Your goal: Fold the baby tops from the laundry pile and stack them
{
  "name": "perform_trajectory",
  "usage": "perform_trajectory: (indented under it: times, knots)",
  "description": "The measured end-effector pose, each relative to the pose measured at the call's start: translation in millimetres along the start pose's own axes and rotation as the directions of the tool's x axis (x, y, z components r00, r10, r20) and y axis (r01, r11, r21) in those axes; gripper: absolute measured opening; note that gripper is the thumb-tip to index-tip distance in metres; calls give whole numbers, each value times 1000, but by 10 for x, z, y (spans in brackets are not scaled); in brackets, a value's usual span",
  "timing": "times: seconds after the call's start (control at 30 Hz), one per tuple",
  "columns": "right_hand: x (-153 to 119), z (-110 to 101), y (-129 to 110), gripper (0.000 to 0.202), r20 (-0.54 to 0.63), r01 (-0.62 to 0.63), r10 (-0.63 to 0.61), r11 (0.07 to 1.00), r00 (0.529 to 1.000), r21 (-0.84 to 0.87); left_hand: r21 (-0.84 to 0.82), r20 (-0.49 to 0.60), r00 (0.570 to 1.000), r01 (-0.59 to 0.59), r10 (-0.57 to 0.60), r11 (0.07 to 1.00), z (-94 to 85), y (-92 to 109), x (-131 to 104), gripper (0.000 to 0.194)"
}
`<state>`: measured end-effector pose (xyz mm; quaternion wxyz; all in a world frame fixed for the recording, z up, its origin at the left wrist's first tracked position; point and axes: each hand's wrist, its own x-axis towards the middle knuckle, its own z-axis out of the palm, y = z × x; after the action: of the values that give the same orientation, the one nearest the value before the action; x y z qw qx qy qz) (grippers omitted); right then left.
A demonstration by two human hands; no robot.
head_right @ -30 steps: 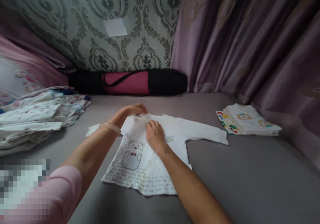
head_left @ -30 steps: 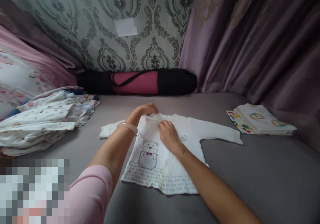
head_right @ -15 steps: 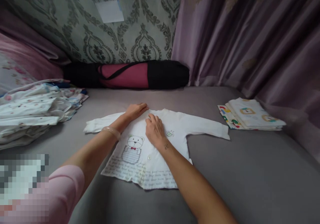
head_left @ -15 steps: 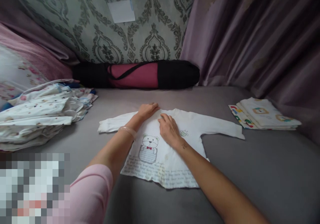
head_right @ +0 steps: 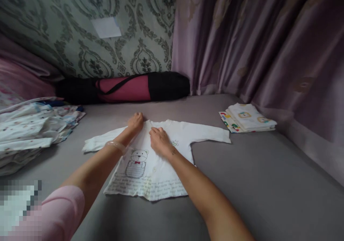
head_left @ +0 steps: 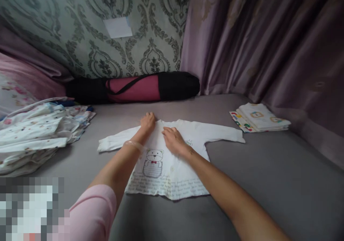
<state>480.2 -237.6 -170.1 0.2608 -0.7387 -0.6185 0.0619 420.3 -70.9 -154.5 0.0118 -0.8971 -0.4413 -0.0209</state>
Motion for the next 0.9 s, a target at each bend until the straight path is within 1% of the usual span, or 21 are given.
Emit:
perform_trajectory:
  times: [0.07, 0.1, 0.13, 0.17, 0.2, 0.27, 0.3, 0.33, 0.37, 0.43, 0.5, 0.53, 0.6, 0.73, 0.83, 0.9]
  knots:
    - [6, -161, 121, 35, 63, 24, -33, 991, 997, 133, 6, -52, 996, -77, 78, 997, -114, 128, -55, 28]
    - [-10, -255, 206, 37, 65, 15, -27, 985, 998, 175, -3, -84, 986, -146, 145, 989, -157, 216, -105, 29]
    - [-40, -349, 303, 40, 42, -14, 6, 983, 999, 186, -22, -110, 966, -238, 234, 971, -184, 318, -168, 30]
    - [-84, -435, 408, 43, -3, -64, 65, 985, 998, 158, -49, -127, 933, -346, 338, 937, -190, 430, -241, 31]
    - [-137, -505, 515, 45, -46, -125, 130, 987, 990, 98, -82, -130, 884, -460, 448, 884, -174, 549, -319, 33]
    - [-255, -585, 708, 48, -84, -235, 230, 970, 970, -57, -139, -124, 766, -643, 631, 753, -87, 784, -467, 37]
    - [-310, -593, 785, 48, -77, -260, 252, 956, 965, -134, -154, -122, 720, -693, 683, 704, -22, 889, -528, 38]
    - [-360, -583, 845, 48, -63, -268, 260, 943, 963, -200, -165, -126, 709, -705, 694, 690, 49, 979, -576, 40]
    - [-400, -559, 889, 48, -47, -261, 258, 932, 965, -252, -170, -128, 718, -696, 685, 698, 121, 1052, -611, 42]
    - [-455, -498, 931, 49, -32, -240, 243, 918, 970, -316, -169, -127, 767, -642, 629, 748, 245, 1143, -647, 48]
    - [-481, -455, 937, 51, -37, -238, 240, 913, 970, -332, -155, -114, 800, -600, 589, 785, 319, 1172, -655, 52]
    - [-488, -450, 935, 51, -30, -239, 242, 914, 970, -327, -145, -103, 806, -592, 582, 793, 334, 1172, -655, 54]
    - [-503, -475, 936, 53, -10, -263, 274, 913, 962, -311, -130, -76, 809, -588, 583, 798, 330, 1158, -660, 56]
    - [-559, -612, 979, 60, -10, -403, 420, 863, 908, -305, -139, -55, 803, -594, 593, 792, 269, 1132, -688, 64]
    - [-620, -733, 1049, 66, 75, -411, 448, 866, 891, -286, -152, -54, 795, -605, 604, 782, 234, 1126, -709, 70]
    - [-684, -820, 1126, 66, 98, -426, 467, 860, 879, -282, -158, -44, 798, -599, 601, 785, 220, 1127, -716, 70]
